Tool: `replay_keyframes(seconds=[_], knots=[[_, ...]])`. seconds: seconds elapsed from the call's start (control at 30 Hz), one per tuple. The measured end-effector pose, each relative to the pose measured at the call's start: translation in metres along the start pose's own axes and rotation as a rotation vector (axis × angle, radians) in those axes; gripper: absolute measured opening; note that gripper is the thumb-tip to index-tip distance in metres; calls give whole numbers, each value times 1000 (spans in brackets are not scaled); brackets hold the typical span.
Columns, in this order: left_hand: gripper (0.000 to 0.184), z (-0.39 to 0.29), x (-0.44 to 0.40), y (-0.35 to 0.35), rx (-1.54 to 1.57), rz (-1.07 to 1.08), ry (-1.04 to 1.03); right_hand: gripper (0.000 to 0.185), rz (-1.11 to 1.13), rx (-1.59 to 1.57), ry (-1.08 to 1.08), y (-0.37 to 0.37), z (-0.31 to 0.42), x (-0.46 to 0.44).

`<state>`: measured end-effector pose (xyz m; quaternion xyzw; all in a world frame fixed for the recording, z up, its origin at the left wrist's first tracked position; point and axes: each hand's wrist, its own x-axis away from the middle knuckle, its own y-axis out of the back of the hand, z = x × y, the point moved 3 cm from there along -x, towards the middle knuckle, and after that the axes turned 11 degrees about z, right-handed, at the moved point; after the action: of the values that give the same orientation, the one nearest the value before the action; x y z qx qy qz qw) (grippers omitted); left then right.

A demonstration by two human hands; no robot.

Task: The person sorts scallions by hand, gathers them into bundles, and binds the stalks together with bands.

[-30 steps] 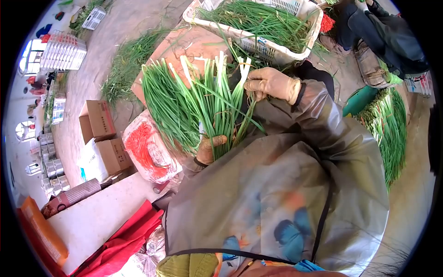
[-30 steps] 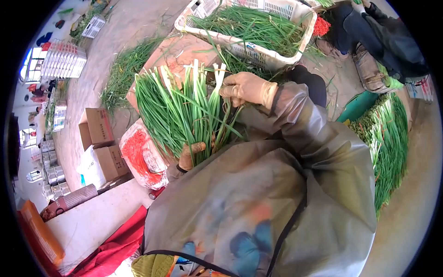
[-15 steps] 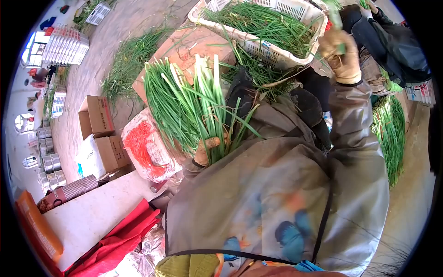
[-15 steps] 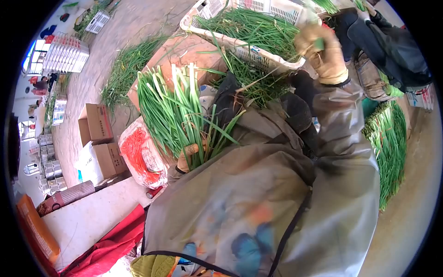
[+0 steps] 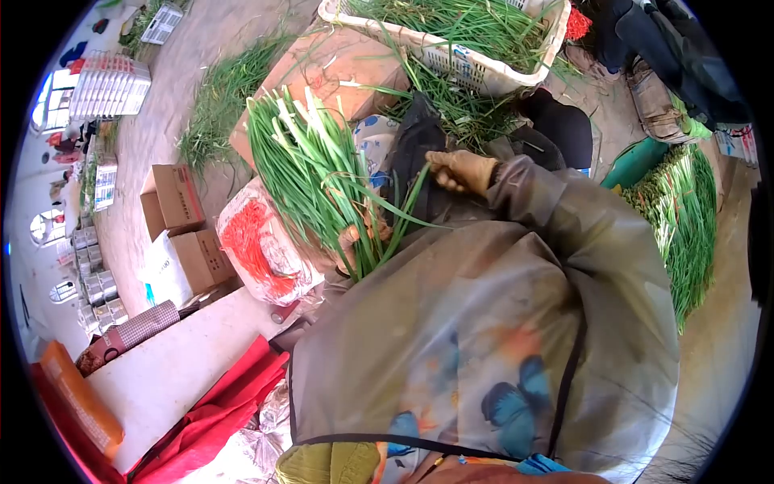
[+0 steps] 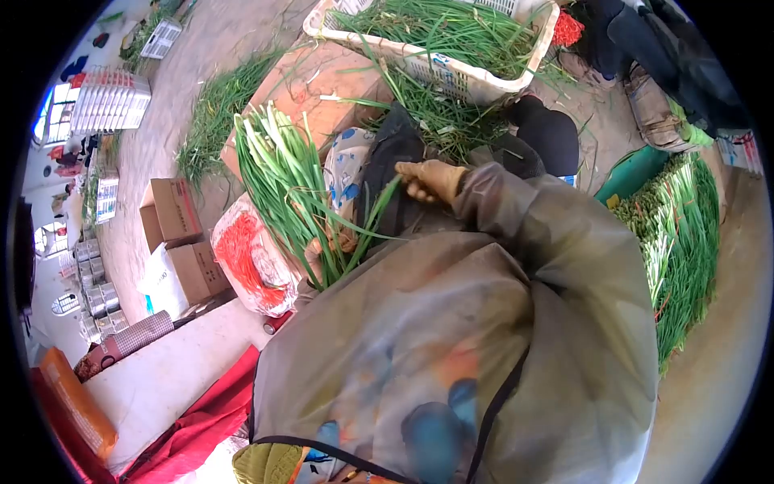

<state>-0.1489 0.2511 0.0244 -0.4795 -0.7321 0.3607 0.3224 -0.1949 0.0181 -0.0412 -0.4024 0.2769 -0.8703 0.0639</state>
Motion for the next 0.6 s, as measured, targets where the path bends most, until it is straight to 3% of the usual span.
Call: replay_keyframes(seconds=[0.03, 0.1, 0.13, 0.2, 0.23, 0.27, 0.33, 0.4, 0.47, 0.5, 0.6], knots=[[59, 2, 0, -2, 15, 2, 5, 30, 2, 2, 1, -3, -2, -6], [60, 4, -1, -3, 49, 7, 10, 17, 41, -208, 318, -8, 8, -14], [61, 5, -2, -4, 66, 12, 10, 17, 45, -200, 322, -17, 16, -8], [62, 7, -4, -7, 115, 20, 18, 10, 13, 37, 581, -31, 41, 17], [63, 9, -5, -8, 141, 25, 25, 14, 5, 178, 596, -30, 48, 24], [64, 11, -7, -9, 168, 30, 42, 14, 1, 181, 595, -31, 50, 26], [65, 16, -12, -9, 225, 27, 84, 21, 102, 119, 284, -35, 41, 24], [66, 21, -15, -7, 273, 27, 98, 42, 210, 148, 101, -34, 22, 16], [73, 24, -16, 0, 311, 89, 37, 47, 394, -77, -21, -30, -8, -8], [79, 24, -16, 4, 329, 143, -18, 49, 216, 55, -18, -42, 0, 7], [85, 19, -15, 11, 359, 244, -115, 50, 123, -27, 117, -43, 24, 33]])
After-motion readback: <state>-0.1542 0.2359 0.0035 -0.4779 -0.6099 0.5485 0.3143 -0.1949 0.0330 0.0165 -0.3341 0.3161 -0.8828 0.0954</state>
